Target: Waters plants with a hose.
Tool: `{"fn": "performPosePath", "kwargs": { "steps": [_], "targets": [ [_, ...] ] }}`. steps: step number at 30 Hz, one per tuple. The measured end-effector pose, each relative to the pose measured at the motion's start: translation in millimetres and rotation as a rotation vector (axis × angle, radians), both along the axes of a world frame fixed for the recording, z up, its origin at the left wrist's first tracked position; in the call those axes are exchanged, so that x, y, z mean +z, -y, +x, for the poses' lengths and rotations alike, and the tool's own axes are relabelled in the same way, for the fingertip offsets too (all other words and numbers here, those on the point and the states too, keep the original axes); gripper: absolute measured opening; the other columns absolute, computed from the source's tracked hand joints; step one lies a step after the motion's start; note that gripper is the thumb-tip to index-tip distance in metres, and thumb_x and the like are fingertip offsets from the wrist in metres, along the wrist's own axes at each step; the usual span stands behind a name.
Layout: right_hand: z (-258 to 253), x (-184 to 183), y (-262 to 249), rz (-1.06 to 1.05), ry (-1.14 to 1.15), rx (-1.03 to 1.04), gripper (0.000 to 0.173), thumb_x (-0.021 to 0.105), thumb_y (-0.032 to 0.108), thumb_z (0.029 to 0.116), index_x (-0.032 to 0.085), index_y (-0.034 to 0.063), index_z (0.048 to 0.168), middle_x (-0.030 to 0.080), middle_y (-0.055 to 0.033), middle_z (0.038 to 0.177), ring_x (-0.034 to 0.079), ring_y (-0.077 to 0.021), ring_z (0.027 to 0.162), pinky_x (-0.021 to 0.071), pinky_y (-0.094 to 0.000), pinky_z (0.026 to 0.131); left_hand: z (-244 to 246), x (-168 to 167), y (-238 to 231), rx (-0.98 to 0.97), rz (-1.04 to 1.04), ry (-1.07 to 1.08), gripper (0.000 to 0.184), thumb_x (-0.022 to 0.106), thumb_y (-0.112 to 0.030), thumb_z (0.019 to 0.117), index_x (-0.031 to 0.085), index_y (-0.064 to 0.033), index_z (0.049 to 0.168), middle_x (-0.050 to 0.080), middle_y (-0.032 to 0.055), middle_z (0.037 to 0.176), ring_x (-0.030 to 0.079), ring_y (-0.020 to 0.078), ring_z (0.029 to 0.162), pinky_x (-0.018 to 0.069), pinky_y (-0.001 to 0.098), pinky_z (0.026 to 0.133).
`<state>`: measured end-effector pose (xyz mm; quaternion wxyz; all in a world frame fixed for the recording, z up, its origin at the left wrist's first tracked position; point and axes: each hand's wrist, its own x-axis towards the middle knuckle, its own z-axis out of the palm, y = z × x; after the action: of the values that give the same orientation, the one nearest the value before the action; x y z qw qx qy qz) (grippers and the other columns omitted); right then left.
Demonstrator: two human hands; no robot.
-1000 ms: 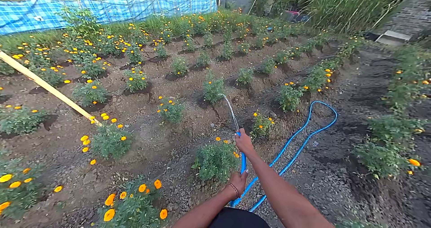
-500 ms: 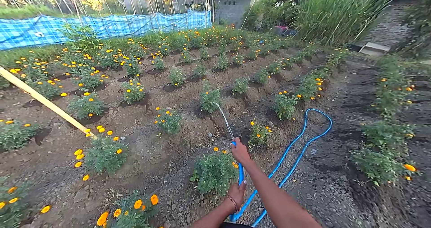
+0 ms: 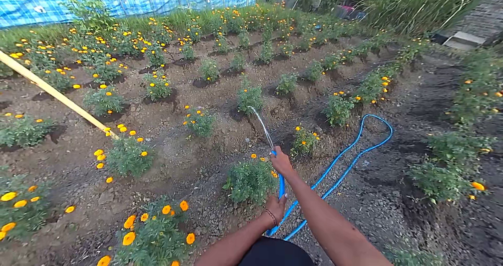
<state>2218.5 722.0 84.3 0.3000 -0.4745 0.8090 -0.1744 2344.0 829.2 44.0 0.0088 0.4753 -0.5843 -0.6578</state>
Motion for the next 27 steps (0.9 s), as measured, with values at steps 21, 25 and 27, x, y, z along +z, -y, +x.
{"fn": "performPosePath", "kwargs": {
  "steps": [21,25,27],
  "targets": [
    [10,-1,3,0.068,0.008,0.076,0.036,0.042,0.021,0.1101,0.049,0.0083,0.143,0.067,-0.0223,0.118,0.067,-0.0372,0.11,0.0529,-0.0538,0.094,3,4,-3,0.041,0.071,-0.016,0.062,0.025,-0.052,0.1115,0.057,-0.0005,0.099,0.051,0.0068,0.074,0.052,0.0182,0.056,0.0494,0.0359,0.057],
    [15,1,6,0.054,0.008,0.098,0.035,0.042,0.023,0.1104,0.049,0.0089,0.142,0.068,-0.0218,0.116,0.068,-0.0368,0.109,0.0532,-0.0535,0.093,5,6,-3,0.085,0.093,-0.023,0.06,0.025,-0.052,0.1115,0.056,-0.0019,0.098,0.05,0.0053,0.071,0.05,0.0173,0.053,0.0484,0.0345,0.054],
    [17,3,7,0.038,0.011,0.092,0.034,0.042,0.022,0.1107,0.049,0.0086,0.141,0.068,-0.0219,0.115,0.069,-0.0366,0.107,0.0535,-0.0527,0.092,6,6,-1,0.085,0.093,-0.022,0.061,0.025,-0.052,0.1116,0.057,-0.0013,0.1,0.05,0.0058,0.073,0.05,0.0176,0.054,0.0483,0.035,0.055]
  ]
}}
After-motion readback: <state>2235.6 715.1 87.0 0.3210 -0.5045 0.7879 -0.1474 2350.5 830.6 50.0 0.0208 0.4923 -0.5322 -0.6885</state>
